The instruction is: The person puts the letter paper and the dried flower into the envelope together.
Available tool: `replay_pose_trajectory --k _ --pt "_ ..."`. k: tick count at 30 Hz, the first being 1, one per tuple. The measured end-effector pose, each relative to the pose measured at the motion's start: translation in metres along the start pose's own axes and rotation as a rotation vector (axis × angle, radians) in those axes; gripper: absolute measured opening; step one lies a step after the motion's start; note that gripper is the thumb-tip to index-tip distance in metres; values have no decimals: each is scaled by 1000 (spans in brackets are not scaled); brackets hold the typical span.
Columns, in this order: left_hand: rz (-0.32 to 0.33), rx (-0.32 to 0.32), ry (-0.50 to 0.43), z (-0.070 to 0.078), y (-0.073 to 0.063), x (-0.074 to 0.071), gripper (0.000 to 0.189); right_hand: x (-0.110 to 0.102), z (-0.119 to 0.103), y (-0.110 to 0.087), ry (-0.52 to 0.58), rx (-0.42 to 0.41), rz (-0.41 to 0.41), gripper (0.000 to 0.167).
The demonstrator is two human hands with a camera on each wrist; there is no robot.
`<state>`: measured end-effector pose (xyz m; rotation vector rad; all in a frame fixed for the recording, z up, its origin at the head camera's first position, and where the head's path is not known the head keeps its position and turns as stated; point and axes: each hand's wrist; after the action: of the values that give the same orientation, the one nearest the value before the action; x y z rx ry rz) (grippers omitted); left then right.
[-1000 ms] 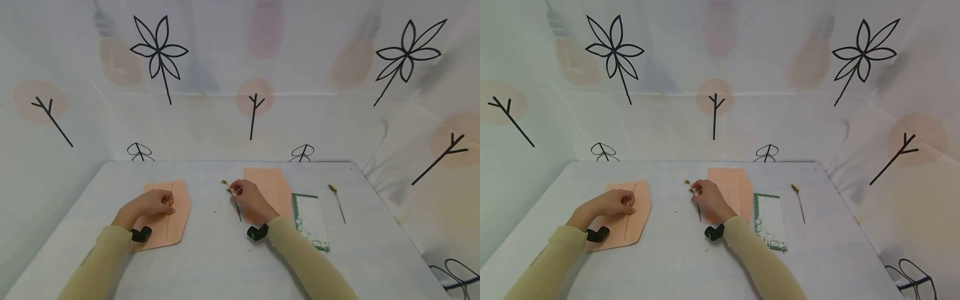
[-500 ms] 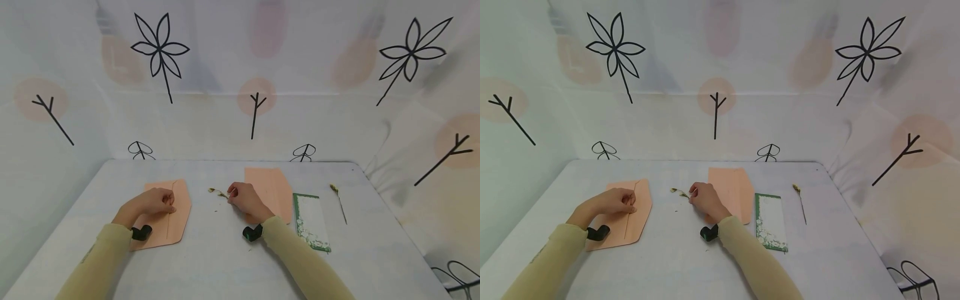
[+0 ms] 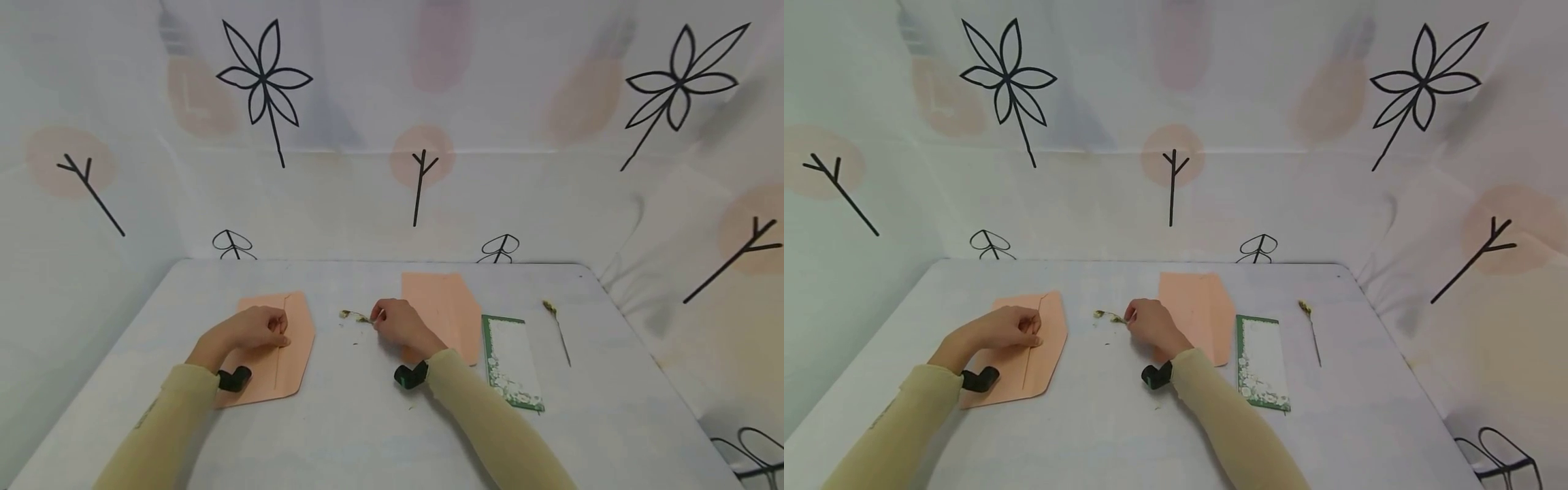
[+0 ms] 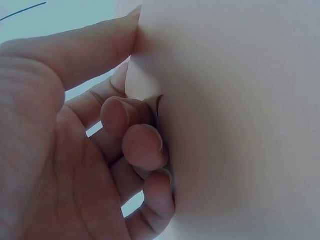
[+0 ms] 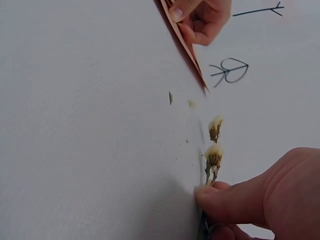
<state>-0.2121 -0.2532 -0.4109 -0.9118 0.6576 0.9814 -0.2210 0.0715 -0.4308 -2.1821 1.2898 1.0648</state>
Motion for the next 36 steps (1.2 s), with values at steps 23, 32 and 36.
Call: replay_pose_trajectory --k 23,32,36 --pt "24 -5 -5 -2 0 2 26 -17 13 0 250 84 -27 15" --pt "19 -11 -2 -3 0 2 27 -19 12 0 256 99 -9 15" --pt "18 -12 -1 -2 0 2 27 -23 9 -2 269 80 -4 16"
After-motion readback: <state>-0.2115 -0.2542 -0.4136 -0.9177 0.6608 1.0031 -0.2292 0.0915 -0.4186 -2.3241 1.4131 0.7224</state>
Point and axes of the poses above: each hand's wrist, its own y-axis towards the middle knuckle, its own x-axis out of the palm, z = x × y, and after that the axes turned 10 degrees about -x, right-handed
